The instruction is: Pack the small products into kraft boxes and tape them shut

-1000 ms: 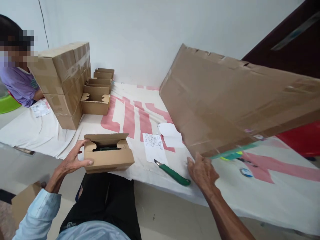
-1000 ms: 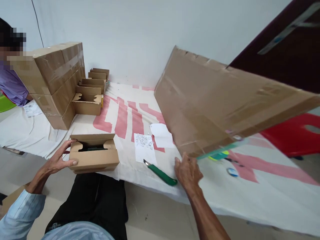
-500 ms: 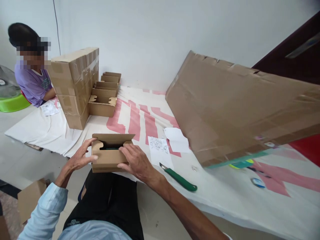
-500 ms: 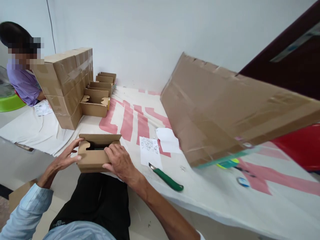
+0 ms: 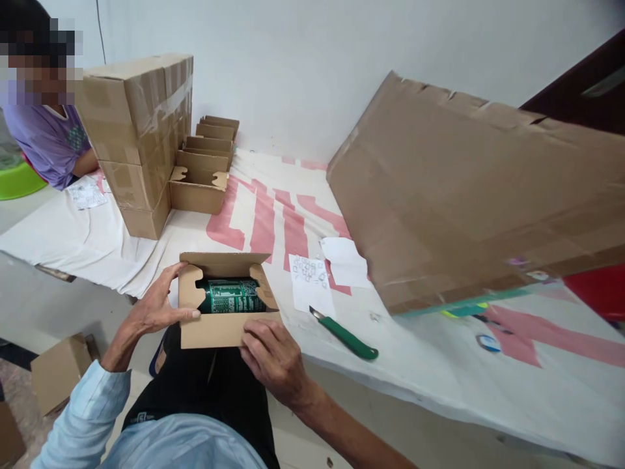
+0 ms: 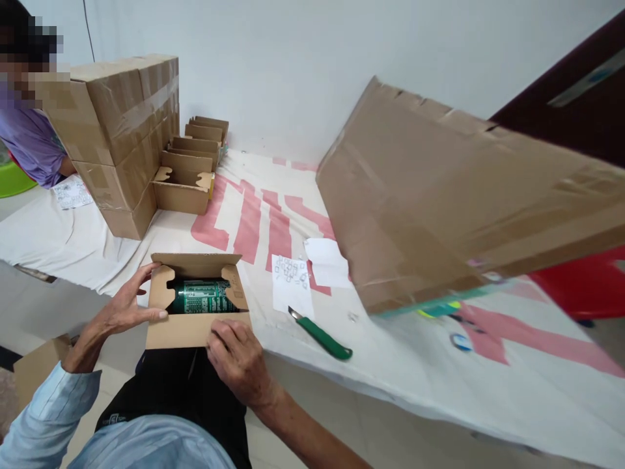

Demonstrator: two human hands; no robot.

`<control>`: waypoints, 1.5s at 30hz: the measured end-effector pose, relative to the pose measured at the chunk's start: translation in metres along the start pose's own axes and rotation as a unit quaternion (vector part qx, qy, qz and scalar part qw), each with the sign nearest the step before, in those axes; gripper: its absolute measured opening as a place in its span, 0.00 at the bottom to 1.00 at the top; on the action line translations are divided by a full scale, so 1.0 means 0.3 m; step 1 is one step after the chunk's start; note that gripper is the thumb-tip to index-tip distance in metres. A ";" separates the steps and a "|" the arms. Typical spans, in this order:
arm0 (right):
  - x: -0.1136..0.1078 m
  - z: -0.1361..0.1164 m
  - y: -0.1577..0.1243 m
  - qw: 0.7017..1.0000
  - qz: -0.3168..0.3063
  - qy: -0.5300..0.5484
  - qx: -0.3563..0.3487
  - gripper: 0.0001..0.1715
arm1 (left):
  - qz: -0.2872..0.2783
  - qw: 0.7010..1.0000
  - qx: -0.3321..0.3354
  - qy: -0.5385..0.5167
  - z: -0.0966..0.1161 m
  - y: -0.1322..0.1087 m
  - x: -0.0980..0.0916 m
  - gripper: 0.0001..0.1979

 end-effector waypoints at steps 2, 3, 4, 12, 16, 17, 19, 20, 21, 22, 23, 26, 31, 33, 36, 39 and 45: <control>-0.014 0.004 0.010 1.000 -0.010 0.007 0.000 0.09 | 0.023 0.999 0.000 0.027 0.017 0.000 0.015 0.54; -0.025 0.009 0.022 1.000 -0.019 0.018 0.000 0.05 | 0.035 0.998 0.003 0.043 0.026 0.001 0.023 0.53; -0.038 0.018 0.038 0.999 -0.029 0.037 0.003 0.02 | 0.047 0.997 0.008 0.058 0.033 0.001 0.031 0.52; -0.046 0.169 0.265 0.958 -0.233 0.149 0.073 0.08 | 0.074 0.997 0.013 0.025 0.027 -0.010 0.057 0.43; 0.058 0.245 0.372 0.917 -0.361 0.153 0.073 0.24 | 0.011 0.997 0.034 -0.070 -0.025 -0.022 0.040 0.54; 0.086 0.256 0.390 0.906 -0.387 0.158 0.071 0.29 | -0.006 0.995 0.035 -0.090 -0.041 -0.023 0.034 0.57; 0.138 0.265 0.413 0.888 -0.430 0.153 0.057 0.33 | -0.037 0.992 0.037 -0.118 -0.075 -0.019 0.018 0.63; 0.160 0.263 0.418 0.886 -0.441 0.139 0.050 0.33 | -0.050 0.990 0.039 -0.127 -0.092 -0.016 0.011 0.67; 0.180 0.259 0.419 0.888 -0.442 0.121 0.043 0.33 | -0.062 0.988 0.042 -0.135 -0.108 -0.010 0.004 0.70; 0.197 0.253 0.419 0.893 -0.437 0.103 0.036 0.34 | -0.074 0.986 0.046 -0.139 -0.123 -0.004 -0.001 0.74; 0.210 0.247 0.417 0.898 -0.431 0.089 0.031 0.35 | -0.085 0.986 0.048 -0.139 -0.137 0.003 -0.004 0.76; 0.230 0.234 0.411 0.892 -0.446 0.068 0.025 0.38 | -0.099 0.987 0.054 -0.113 -0.166 0.024 0.010 0.81; 0.189 0.237 0.413 0.866 -0.488 0.102 0.043 0.40 | -0.041 0.993 0.081 -0.079 -0.174 0.036 0.067 0.75; 0.152 0.239 0.415 0.870 -0.471 0.135 0.055 0.42 | -0.029 0.993 0.088 -0.074 -0.174 0.034 0.077 0.73; 0.078 0.248 0.425 0.890 -0.409 0.186 0.080 0.43 | -0.034 0.993 0.089 -0.072 -0.181 0.038 0.071 0.72; -0.009 0.274 0.445 0.908 -0.304 0.265 0.112 0.43 | -0.040 0.990 0.101 -0.085 -0.187 0.057 0.060 0.72; -0.162 0.340 0.488 0.872 -0.051 0.442 0.206 0.48 | -0.055 0.988 0.118 -0.088 -0.176 0.094 0.075 0.73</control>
Point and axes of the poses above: each hand's wrist, its own y-axis towards the middle knuckle, its own x-axis out of the palm, z = x × y, the point moved 1 cm from there along y, towards the middle knuckle, and after that the axes turned 13 degrees about -x, right-handed, at the moved point
